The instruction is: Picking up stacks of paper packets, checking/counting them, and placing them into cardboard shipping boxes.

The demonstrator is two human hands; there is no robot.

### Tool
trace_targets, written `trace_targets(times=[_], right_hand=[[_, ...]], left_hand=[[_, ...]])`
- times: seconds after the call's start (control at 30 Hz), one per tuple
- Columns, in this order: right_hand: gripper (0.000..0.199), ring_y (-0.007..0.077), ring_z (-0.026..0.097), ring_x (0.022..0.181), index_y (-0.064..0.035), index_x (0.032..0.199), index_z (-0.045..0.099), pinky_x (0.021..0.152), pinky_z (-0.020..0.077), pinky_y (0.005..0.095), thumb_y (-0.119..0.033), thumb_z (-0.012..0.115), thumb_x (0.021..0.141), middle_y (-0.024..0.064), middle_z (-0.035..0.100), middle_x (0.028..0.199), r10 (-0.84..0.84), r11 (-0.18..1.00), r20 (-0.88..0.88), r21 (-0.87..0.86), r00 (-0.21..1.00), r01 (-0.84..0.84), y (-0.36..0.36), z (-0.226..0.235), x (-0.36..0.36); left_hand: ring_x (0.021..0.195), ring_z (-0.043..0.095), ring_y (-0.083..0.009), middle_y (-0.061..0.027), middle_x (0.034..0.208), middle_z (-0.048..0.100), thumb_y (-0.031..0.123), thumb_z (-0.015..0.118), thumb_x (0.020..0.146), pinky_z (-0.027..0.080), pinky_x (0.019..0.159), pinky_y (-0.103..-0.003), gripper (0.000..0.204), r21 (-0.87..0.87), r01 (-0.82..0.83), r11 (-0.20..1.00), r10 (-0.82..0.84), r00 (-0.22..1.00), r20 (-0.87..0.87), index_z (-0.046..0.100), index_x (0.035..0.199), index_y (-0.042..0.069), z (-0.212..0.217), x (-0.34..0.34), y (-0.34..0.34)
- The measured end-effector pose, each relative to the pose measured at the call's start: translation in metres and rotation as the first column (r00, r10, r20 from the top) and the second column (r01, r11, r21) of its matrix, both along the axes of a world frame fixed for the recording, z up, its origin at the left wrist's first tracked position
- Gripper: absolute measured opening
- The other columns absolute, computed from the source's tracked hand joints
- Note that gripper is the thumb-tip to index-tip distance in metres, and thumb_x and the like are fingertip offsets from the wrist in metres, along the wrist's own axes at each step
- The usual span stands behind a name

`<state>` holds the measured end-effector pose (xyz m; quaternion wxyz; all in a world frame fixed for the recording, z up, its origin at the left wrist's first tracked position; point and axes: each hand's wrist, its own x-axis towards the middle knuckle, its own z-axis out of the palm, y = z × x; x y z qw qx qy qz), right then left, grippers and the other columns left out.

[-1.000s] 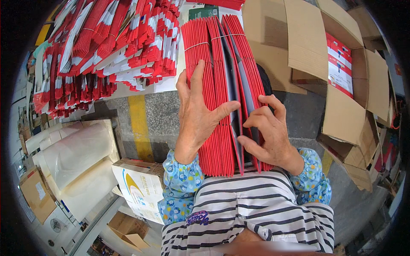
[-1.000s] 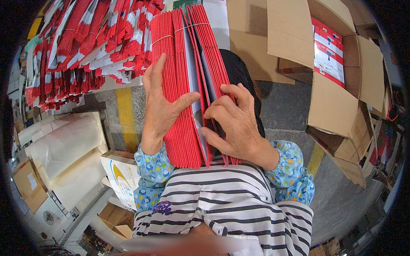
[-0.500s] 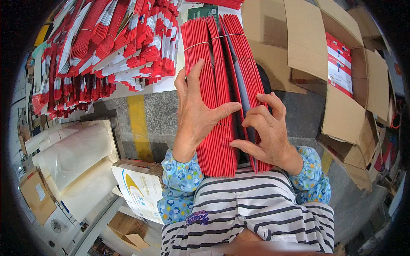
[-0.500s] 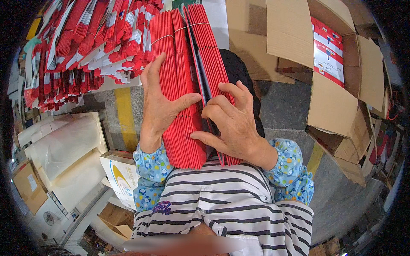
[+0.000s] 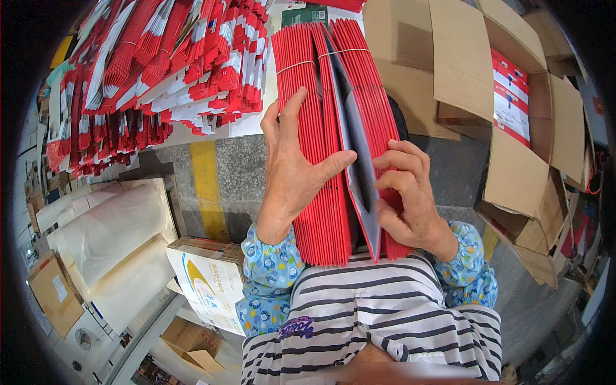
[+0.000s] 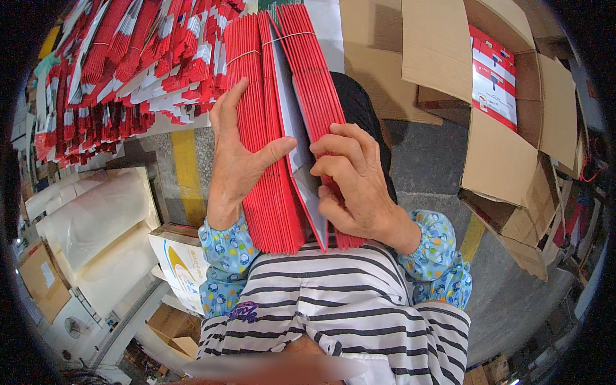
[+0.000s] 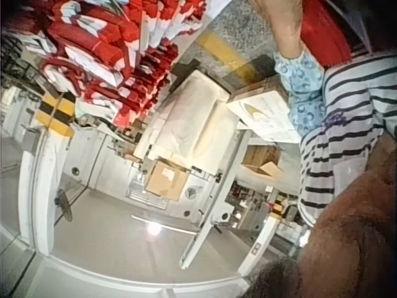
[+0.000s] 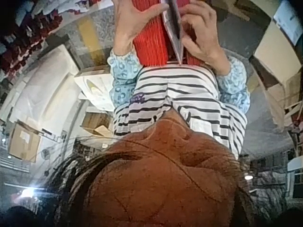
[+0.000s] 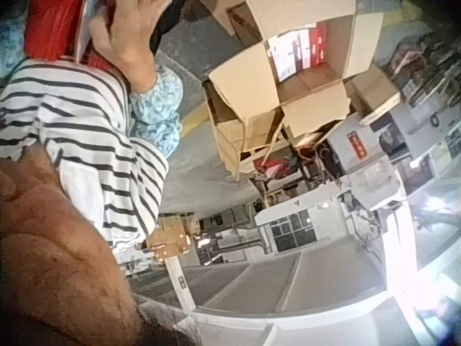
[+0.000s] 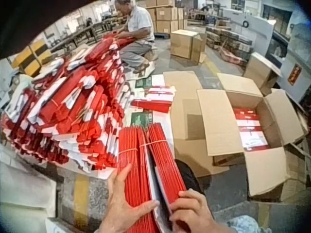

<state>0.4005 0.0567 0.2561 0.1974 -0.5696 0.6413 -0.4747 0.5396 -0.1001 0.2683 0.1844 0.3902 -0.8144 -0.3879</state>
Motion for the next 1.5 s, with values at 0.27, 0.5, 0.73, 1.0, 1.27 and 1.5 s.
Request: trace_targets(times=[0.27,0.5,0.73,1.0,1.27,1.5], right_hand=[[0.026,0.0357,0.042,0.119,-0.0129,0.090,0.063,0.105,0.0248,0.0586,-0.020,0.076,0.069,0.0029,0.059,0.096,0.017,0.997,-0.273,0.073,0.962,0.003,-0.007,0.014,0.004],[0.031,0.0353,0.042,0.116,-0.0143,0.088,0.064,0.104,0.0247,0.0608,-0.034,0.079,0.069,0.0032,0.056,0.094,0.043,0.995,-0.352,0.094,0.935,-0.010,-0.009,0.013,0.007],[0.029,0.0362,0.041,0.117,-0.0143,0.088,0.064,0.103,0.0254,0.0600,-0.030,0.079,0.068,0.0041,0.056,0.095,0.043,0.995,-0.292,0.102,0.955,-0.014,-0.008,0.013,0.005],[0.027,0.0376,0.041,0.119,-0.0128,0.092,0.063,0.103,0.0274,0.0580,-0.012,0.069,0.066,0.0060,0.057,0.102,0.031,0.996,-0.194,0.093,0.980,-0.013,-0.003,0.009,0.000],[0.025,0.0356,0.043,0.120,-0.0120,0.091,0.060,0.105,0.0265,0.0584,-0.007,0.064,0.066,0.0058,0.058,0.104,0.069,0.996,-0.283,0.068,0.957,-0.052,-0.005,0.010,-0.001],[0.028,0.0358,0.042,0.121,-0.0113,0.089,0.061,0.105,0.0264,0.0575,-0.026,0.076,0.070,0.0088,0.055,0.110,0.080,0.994,-0.304,0.093,0.949,-0.054,-0.003,0.002,-0.002]], left_hand=[[0.132,0.033,-0.0368,-0.0203,0.138,0.035,0.037,0.090,0.058,0.030,0.110,-0.046,0.105,-0.006,-0.015,1.000,0.015,0.999,0.034,0.036,0.143,0.010,0.004,-0.004,0.003],[0.132,0.033,-0.0384,-0.0218,0.138,0.035,0.037,0.090,0.057,0.031,0.110,-0.046,0.106,-0.006,-0.008,1.000,0.008,1.000,0.010,0.036,0.143,0.009,0.004,-0.003,0.003],[0.134,0.030,-0.0370,-0.0210,0.139,0.034,0.037,0.090,0.058,0.028,0.112,-0.045,0.105,0.009,0.009,1.000,-0.009,1.000,-0.018,0.035,0.144,0.011,-0.001,-0.002,0.001],[0.134,0.030,-0.0341,-0.0182,0.139,0.034,0.031,0.088,0.062,0.026,0.113,-0.045,0.098,0.051,0.033,0.998,-0.030,0.998,-0.052,0.037,0.144,0.012,-0.002,0.001,-0.002],[0.135,0.029,-0.0351,-0.0194,0.139,0.033,0.029,0.087,0.063,0.026,0.113,-0.045,0.097,0.020,0.020,1.000,-0.019,0.999,-0.030,0.037,0.144,0.014,-0.001,0.000,0.000],[0.136,0.027,-0.0365,-0.0204,0.141,0.031,0.038,0.089,0.061,0.027,0.113,-0.046,0.101,0.038,0.018,0.999,-0.017,0.999,-0.027,0.036,0.144,0.014,-0.001,0.000,-0.001]])
